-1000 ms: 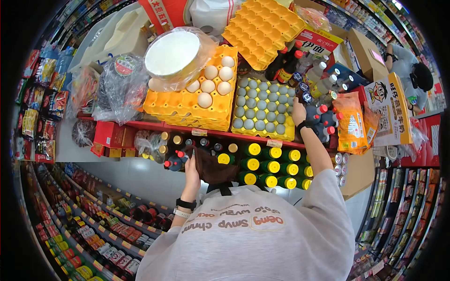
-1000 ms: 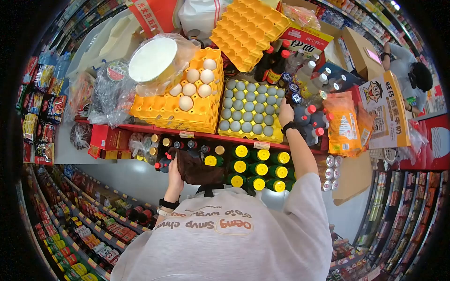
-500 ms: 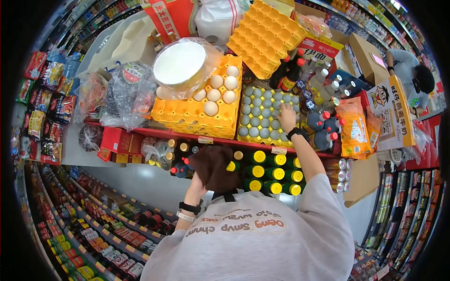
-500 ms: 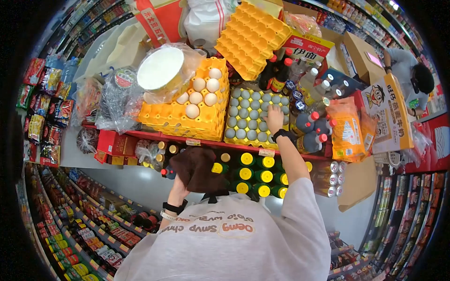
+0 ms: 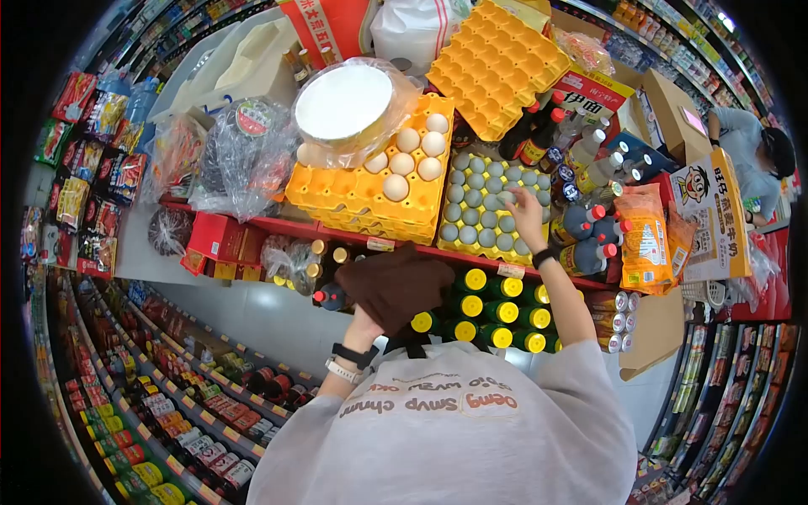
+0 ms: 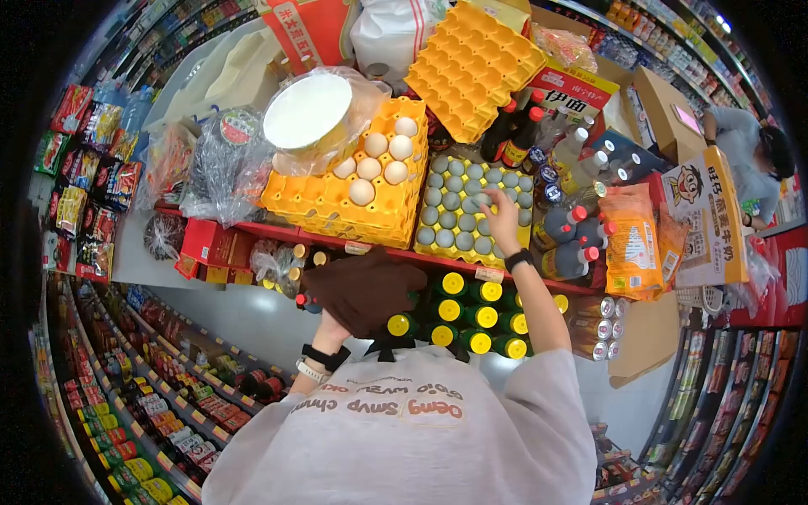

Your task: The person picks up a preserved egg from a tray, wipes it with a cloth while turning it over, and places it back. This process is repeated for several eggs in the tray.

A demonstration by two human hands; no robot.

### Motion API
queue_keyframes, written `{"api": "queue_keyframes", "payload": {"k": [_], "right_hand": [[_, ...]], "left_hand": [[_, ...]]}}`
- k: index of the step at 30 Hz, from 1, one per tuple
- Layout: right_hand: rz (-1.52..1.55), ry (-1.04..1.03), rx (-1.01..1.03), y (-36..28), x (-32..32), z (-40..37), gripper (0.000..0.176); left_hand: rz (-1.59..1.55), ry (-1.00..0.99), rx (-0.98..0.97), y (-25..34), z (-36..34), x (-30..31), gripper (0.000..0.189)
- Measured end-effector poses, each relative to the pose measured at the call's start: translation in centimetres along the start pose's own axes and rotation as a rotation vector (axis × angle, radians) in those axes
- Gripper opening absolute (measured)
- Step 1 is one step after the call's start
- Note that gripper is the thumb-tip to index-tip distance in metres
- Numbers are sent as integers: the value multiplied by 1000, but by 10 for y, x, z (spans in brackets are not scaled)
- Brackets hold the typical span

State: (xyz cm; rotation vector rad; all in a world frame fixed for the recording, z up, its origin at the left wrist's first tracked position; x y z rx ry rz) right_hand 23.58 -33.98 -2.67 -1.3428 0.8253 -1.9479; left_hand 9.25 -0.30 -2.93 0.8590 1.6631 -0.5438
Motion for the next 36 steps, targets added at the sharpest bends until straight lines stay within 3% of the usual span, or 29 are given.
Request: {"api": "queue_keyframes", "payload": {"k": [1, 3, 7, 8, 9, 11, 15, 20, 23, 24, 27, 29, 32, 34, 36], "right_hand": [[4, -13, -2, -20, 1, -8, 28], [722, -118, -73, -71, -18, -35, 31], [808, -303, -3, -158, -42, -93, 44], [705, -302, 89, -183, -37, -96, 48], [603, -302, 182, -204, -33, -100, 52], [646, -197, 16, -185, -40, -111, 63], [657, -165, -28, -170, -43, -129, 66], [710, -104, -66, -172, -31, -137, 59], [886, -64, -92, -171, -27, -135, 58], [1047, -95, -92, -173, -27, -133, 53], [1081, -203, -112, -184, -22, -130, 48], [909, -184, -22, -193, -13, -125, 40], [384, -161, 81, -193, -7, -121, 37], [366, -157, 134, -201, -6, -120, 37], [349, -203, 210, -209, -9, -121, 39]], "left_hand": [[-7, 8, -7, -3, 3, 1, 61], [175, 139, 28, -12, 19, 4, 60], [165, 139, 142, -38, 46, -19, 56], [328, 89, 126, -41, 52, -50, 51], [480, 178, 18, -36, 56, -40, 43], [591, 382, -148, -24, 61, -33, 37], [724, 499, -328, -21, 60, -38, 40], [847, 461, -274, -21, 62, -30, 47], [847, 701, -363, -3, 55, -4, 39], [797, 720, -290, -5, 50, -24, 41], [872, 423, -119, -16, 63, -39, 48], [794, 389, -64, -26, 61, -39, 48], [666, 301, 1, -45, 58, -65, 48], [643, 198, 26, -55, 64, -61, 47], [628, 216, -20, -55, 67, -55, 47]]}}
Point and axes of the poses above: each hand's wrist, its own z-axis towards the middle knuckle, its own x-axis out of the back of the hand, y = z × x, the point moved 10 cm from there along z, towards the middle knuckle, and after that the axes turned 9 degrees about x, right-handed, at the moved point
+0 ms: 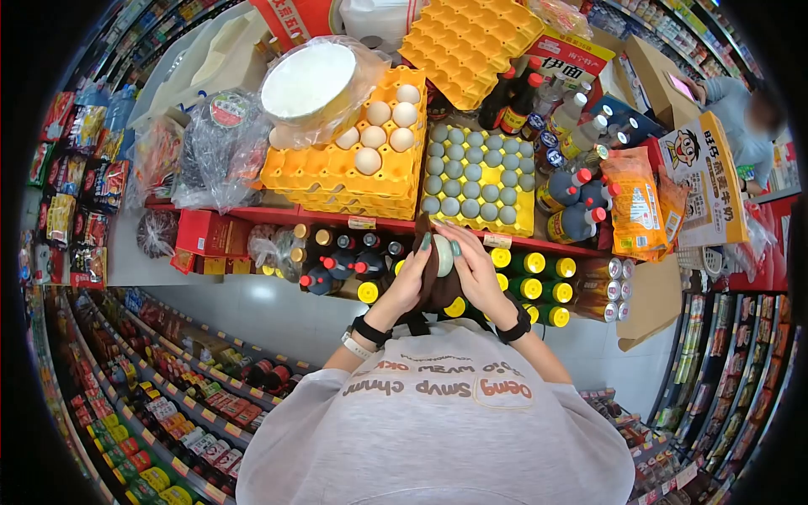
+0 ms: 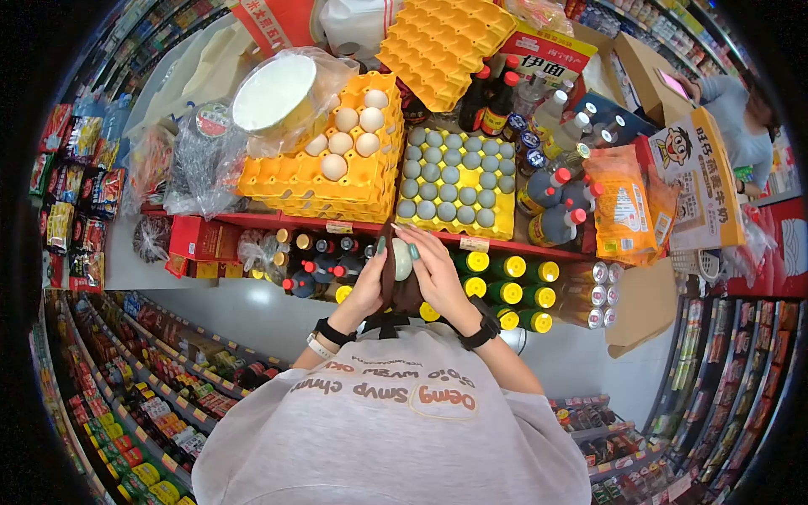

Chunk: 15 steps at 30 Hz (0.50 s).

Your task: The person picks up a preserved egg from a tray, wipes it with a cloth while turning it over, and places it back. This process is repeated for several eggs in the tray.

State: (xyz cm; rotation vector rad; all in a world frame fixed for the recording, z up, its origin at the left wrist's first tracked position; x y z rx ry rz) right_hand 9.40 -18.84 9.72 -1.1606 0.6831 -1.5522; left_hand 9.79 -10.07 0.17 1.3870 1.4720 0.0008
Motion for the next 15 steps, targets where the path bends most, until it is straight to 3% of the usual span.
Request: {"api": "queue_keyframes", "payload": {"k": [3, 4, 7, 9, 11, 15], "right_hand": [[-107, -100, 86, -21, -6, 2, 49], [-192, -145, 72, -23, -9, 2, 64], [-290, -160, 51, -12, -14, -1, 71], [-285, -165, 65, -12, -13, 0, 71], [-153, -200, 78, -10, -18, -1, 65], [126, -152, -35, 1, -18, -5, 50]], "left_hand": [[-16, 43, -32, 4, -4, -1, 46], [-12, 63, -36, 6, -6, 1, 47], [13, 133, -67, 14, -9, 6, 46], [82, 153, 4, 15, -10, 15, 42], [7, 157, -54, 21, -13, 9, 37], [-141, 141, -20, 8, -6, 25, 33]]}}
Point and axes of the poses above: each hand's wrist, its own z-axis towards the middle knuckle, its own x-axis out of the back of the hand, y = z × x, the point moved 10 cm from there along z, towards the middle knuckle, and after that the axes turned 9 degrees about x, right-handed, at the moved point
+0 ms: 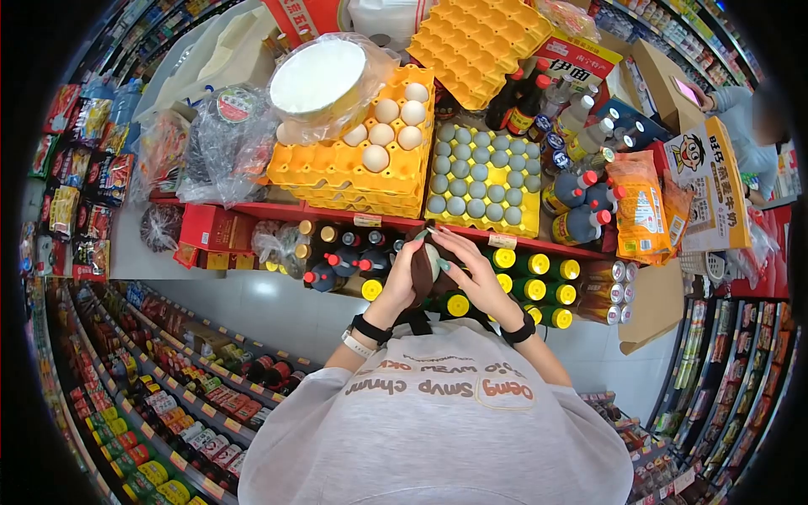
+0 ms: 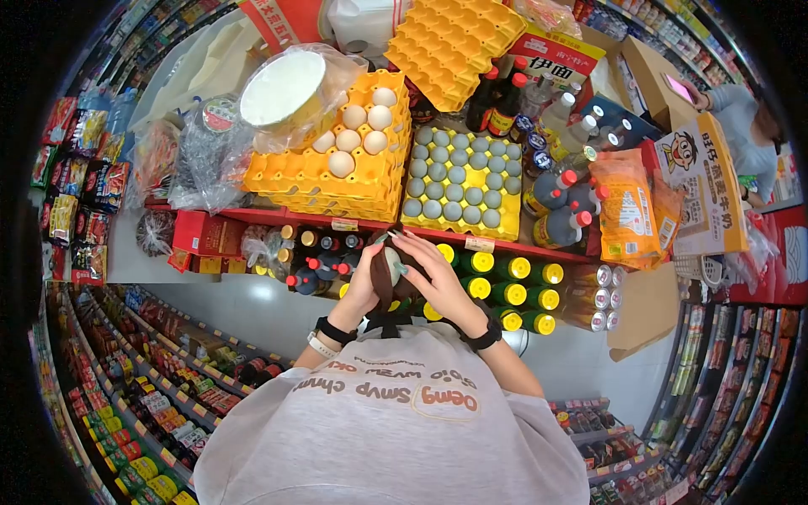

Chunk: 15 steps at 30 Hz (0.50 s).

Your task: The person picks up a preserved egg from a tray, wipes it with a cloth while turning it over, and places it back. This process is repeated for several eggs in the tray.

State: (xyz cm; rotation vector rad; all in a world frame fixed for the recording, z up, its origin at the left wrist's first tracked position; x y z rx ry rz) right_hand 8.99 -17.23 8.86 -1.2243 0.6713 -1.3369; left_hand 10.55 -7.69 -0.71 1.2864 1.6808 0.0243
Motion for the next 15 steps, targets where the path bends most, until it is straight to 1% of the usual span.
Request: {"api": "queue_keyframes", "payload": {"k": [2, 4, 7, 8, 10, 12, 14, 15], "right_hand": [[4, 4, -11, -5, 1, 0, 47], [-136, -45, 41, -13, -1, 0, 50], [-155, -48, 79, -36, -1, 5, 55], [-155, -46, 79, -34, -2, 4, 55], [-272, -63, 91, -25, -5, 4, 60], [-266, -48, 97, -21, -4, 3, 60], [-260, -79, 121, -24, -5, 3, 58], [-262, -77, 123, -21, -3, 2, 58]], "left_hand": [[-83, -2, 6, -3, 3, 7, 33], [-94, 36, 0, 0, -2, 4, 33], [-253, 83, 74, -6, -5, 4, 32], [-251, 83, 75, -7, -3, 6, 32], [-259, 94, 102, -12, -1, 9, 31], [-274, 78, 99, -17, 0, 10, 31], [-297, 5, 134, -20, 3, 4, 32], [-311, 16, 134, -20, 5, 7, 32]]}}
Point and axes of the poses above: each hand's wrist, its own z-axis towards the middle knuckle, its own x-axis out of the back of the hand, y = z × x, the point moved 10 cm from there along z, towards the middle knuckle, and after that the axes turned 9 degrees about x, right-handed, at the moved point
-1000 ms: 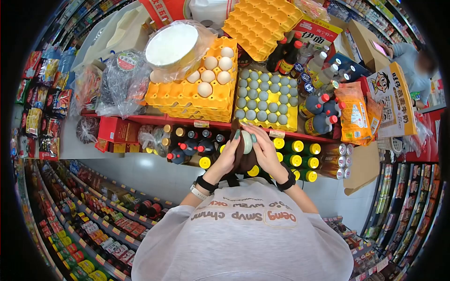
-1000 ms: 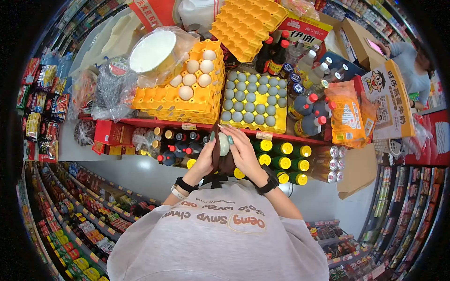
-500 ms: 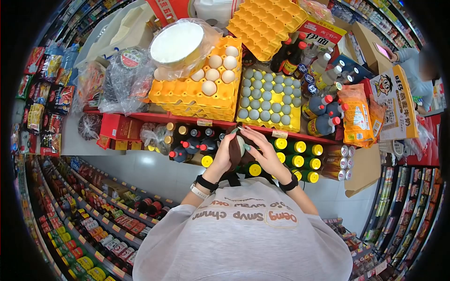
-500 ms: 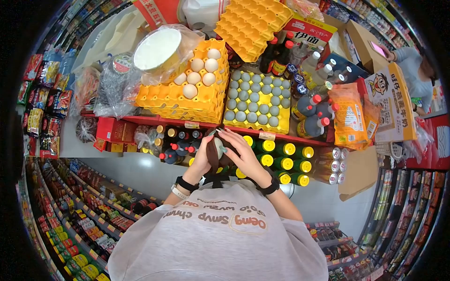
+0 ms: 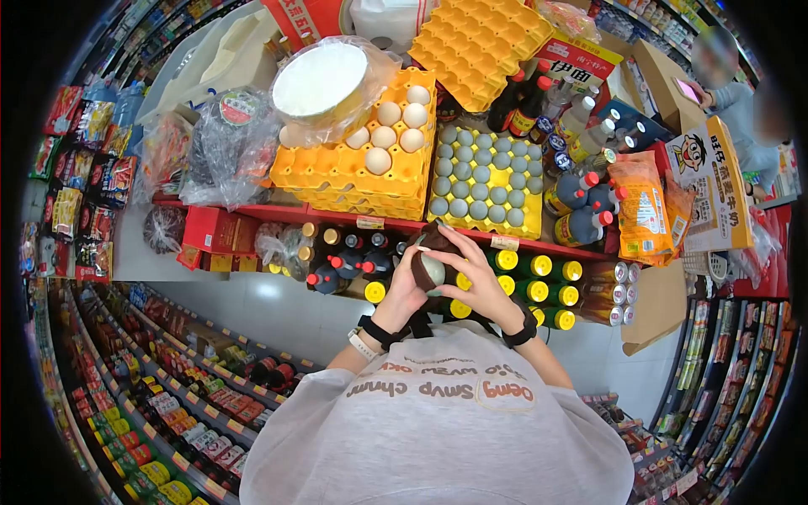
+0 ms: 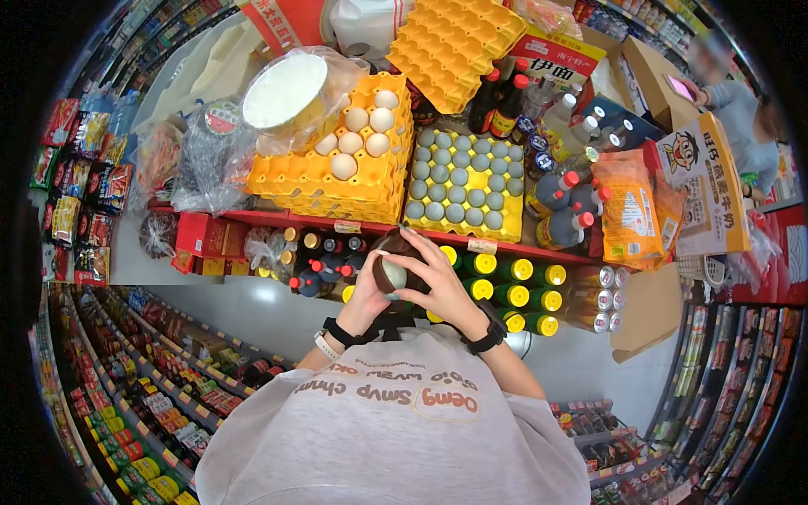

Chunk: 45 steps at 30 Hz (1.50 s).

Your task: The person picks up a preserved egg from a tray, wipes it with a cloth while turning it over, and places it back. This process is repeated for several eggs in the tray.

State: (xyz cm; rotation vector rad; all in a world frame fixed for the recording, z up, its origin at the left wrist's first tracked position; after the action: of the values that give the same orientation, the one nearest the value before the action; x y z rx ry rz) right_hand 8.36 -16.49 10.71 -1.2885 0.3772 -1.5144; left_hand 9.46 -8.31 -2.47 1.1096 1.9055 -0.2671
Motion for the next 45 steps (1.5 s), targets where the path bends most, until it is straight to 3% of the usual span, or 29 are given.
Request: {"api": "queue_keyframes", "payload": {"k": [1, 3, 5, 7, 11, 13, 16, 21, 23, 24, 25, 27, 28, 29, 31, 33, 34, 35, 37, 40, 41, 45], "right_hand": [[28, -2, 8, 5, -2, -3, 56], [55, -5, 14, 6, -4, -5, 54], [53, -24, 88, -3, -5, -3, 55], [92, -71, 59, -10, -4, -1, 62], [-27, -13, 28, 7, -6, -8, 64], [-15, -53, 23, 9, -8, -12, 65], [70, 0, 6, 13, -8, -19, 66], [104, 92, -67, 31, -14, -22, 65], [164, 131, -116, 41, -14, -23, 56], [206, 210, -150, 51, -16, -24, 45], [207, 205, -150, 57, -19, -24, 45], [769, 500, -349, 92, -20, -39, 37], [799, 623, -427, 114, -20, -50, 29], [946, 765, -378, 130, -17, -53, 24], [980, 736, -404, 145, 3, -43, 23], [721, 680, -649, 165, 28, -44, 25], [603, 598, -615, 192, 35, -42, 28], [684, 528, -620, 195, 40, -32, 31], [423, 362, -604, 226, 53, -23, 28], [557, 379, -778, 281, 60, -24, 28], [675, 401, -751, 290, 64, -19, 33], [334, 368, -734, 319, 76, -8, 32]], "left_hand": [[2, -2, 1, 1, 1, 1, 32], [-45, -207, -7, 3, -1, -17, 33], [-14, -126, 17, 2, 2, -5, 35], [31, -204, -19, 5, 2, -9, 35], [148, -41, 159, -15, -2, 0, 35], [253, -131, 218, -17, -11, -14, 38], [387, -65, 221, -13, -20, -12, 40], [266, -160, 243, -9, -14, -9, 37], [272, -144, 250, -4, -13, -3, 33], [293, -121, 250, -2, -17, -6, 30], [288, -119, 248, -1, -17, -5, 30], [382, -142, 285, -4, -20, -3, 31], [346, -115, 268, -3, -21, -3, 30], [340, -114, 259, -1, -21, -2, 30], [251, -84, 243, 2, -25, 4, 32], [232, -72, 226, 6, -28, 10, 34], [217, -58, 220, 8, -29, 13, 35], [209, -60, 212, 11, -30, 13, 35], [213, -104, 182, 19, -38, 10, 36], [168, -78, 151, 27, -36, 37, 38], [157, -75, 139, 30, -37, 41, 38], [90, -66, 66, 46, -52, 42, 37]]}}
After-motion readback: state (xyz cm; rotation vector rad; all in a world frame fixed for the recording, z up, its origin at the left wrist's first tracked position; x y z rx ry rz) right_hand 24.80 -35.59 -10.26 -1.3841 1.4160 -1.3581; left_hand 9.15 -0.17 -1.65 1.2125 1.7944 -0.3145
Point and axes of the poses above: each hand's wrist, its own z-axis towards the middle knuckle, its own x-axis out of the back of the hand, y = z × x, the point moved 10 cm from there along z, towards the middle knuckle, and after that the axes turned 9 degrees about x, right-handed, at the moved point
